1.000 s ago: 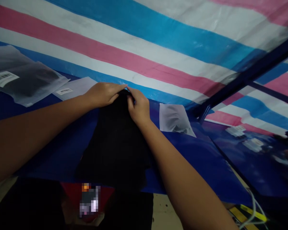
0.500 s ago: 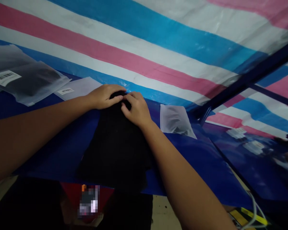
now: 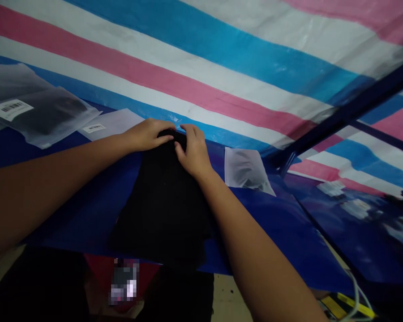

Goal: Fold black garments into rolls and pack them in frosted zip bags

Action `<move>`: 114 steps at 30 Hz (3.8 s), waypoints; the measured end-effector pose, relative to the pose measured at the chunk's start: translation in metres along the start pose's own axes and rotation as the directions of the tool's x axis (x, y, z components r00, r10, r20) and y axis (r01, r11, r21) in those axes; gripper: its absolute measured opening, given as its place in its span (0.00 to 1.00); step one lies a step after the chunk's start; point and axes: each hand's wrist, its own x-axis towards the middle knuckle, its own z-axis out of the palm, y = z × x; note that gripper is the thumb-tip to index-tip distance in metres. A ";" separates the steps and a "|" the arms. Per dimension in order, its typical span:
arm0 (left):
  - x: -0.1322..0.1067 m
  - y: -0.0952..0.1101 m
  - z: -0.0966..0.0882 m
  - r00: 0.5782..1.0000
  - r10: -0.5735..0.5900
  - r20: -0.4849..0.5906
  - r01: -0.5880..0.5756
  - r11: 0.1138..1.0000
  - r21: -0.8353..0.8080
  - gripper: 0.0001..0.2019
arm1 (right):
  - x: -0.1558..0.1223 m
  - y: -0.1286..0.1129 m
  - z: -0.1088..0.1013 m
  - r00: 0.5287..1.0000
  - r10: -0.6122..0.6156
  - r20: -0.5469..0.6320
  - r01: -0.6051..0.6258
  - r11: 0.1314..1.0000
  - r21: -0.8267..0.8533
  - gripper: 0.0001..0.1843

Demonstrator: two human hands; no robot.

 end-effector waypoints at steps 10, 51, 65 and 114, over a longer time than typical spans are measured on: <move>0.004 0.007 0.000 0.996 0.059 0.068 -0.065 0.994 0.087 0.17 | 0.000 0.011 0.003 0.983 0.179 0.045 -0.182 0.980 0.080 0.12; 0.006 0.008 -0.002 0.989 0.118 0.084 -0.117 0.993 -0.014 0.17 | 0.004 0.011 -0.007 0.963 0.193 0.189 -0.217 0.969 0.116 0.13; 0.006 0.009 -0.012 0.970 -0.097 0.222 0.150 0.960 -0.237 0.11 | 0.011 -0.012 -0.030 0.929 0.176 0.325 -0.231 0.963 0.139 0.10; 0.003 -0.002 -0.026 0.956 -0.077 0.284 0.193 0.892 -0.408 0.19 | 0.010 0.000 -0.046 0.855 0.146 0.498 -0.317 0.907 0.277 0.12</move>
